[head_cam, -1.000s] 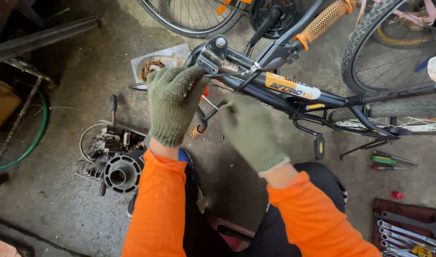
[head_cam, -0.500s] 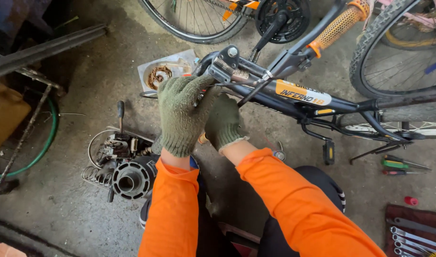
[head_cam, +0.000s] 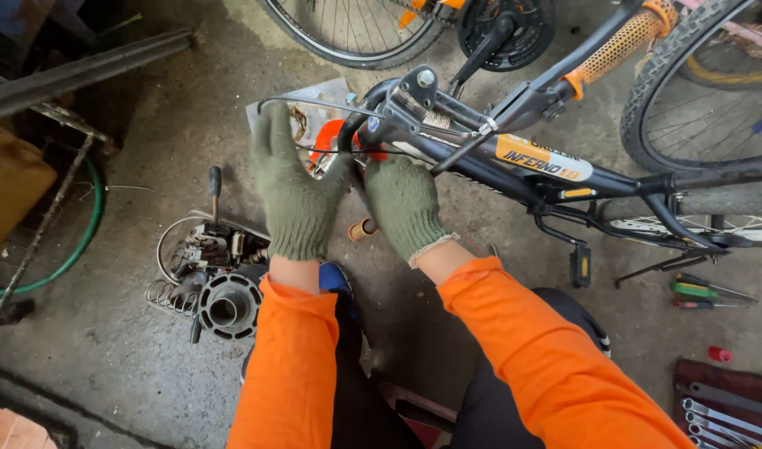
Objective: The person removes the handlebar grip and brake lever assembly from a bicycle using a screwdriver. They then reattach the grip and lever to the handlebar, tightening the screws to secure the components.
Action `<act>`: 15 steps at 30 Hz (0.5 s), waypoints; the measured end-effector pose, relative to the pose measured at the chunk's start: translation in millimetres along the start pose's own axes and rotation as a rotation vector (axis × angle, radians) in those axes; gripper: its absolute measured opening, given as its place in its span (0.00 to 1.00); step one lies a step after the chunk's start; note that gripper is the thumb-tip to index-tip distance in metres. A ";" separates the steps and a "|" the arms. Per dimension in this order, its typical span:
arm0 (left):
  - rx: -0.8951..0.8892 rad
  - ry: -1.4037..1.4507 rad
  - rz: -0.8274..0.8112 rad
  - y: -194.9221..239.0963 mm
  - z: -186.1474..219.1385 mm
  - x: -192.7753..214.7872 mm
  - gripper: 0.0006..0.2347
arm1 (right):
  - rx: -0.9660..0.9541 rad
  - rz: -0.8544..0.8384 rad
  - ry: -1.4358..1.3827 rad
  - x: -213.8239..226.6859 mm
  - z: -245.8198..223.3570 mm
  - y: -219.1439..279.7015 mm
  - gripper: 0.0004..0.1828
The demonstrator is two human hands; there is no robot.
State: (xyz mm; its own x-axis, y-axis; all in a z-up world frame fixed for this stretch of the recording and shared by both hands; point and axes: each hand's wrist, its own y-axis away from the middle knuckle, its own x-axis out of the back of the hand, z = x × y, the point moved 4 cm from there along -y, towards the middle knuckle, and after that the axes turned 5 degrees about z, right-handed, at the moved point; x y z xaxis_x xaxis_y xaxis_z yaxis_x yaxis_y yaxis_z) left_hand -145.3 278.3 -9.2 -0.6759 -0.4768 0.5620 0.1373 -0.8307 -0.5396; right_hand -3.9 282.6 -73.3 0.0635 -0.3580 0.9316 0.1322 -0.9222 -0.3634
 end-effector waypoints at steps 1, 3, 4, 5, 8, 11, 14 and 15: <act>-0.001 -0.001 0.002 0.6 -3.1 -7.3 0.37 | 0.001 0.002 -0.001 -28.7 10.1 -3.8 0.18; 0.096 0.034 -0.077 2.9 -13.9 -24.6 0.41 | 0.042 -0.286 -0.239 -97.8 25.3 -8.5 0.37; 0.094 0.034 -0.074 3.5 -21.7 -33.8 0.41 | 0.043 -0.283 -0.239 -66.8 14.6 -6.2 0.37; 0.124 0.055 -0.048 4.1 -30.7 -42.5 0.37 | 0.024 -0.217 -0.139 -33.9 6.0 -4.4 0.22; 0.181 0.047 -0.067 5.9 -52.2 -62.1 0.24 | -0.191 -0.181 0.042 -18.4 -8.9 -13.9 0.13; 0.212 0.025 -0.153 4.5 -58.0 -67.3 0.12 | -0.093 -0.094 0.175 -32.4 -5.5 -5.0 0.10; 0.164 0.051 -0.227 4.1 -51.2 -66.9 0.15 | 0.182 -0.118 0.273 -5.7 -7.3 -0.5 0.05; 0.105 0.064 -0.248 3.9 -46.9 -65.9 0.19 | 0.169 -0.250 0.317 6.4 -5.5 -1.9 0.06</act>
State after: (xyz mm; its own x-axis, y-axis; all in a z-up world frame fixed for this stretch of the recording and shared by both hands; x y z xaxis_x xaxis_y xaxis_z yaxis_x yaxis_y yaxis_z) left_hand -134.1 320.0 -77.8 -0.7425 -0.2383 0.6261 0.0337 -0.9467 -0.3204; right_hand -9.2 281.2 -66.5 -0.2944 -0.1783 0.9389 0.2664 -0.9588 -0.0986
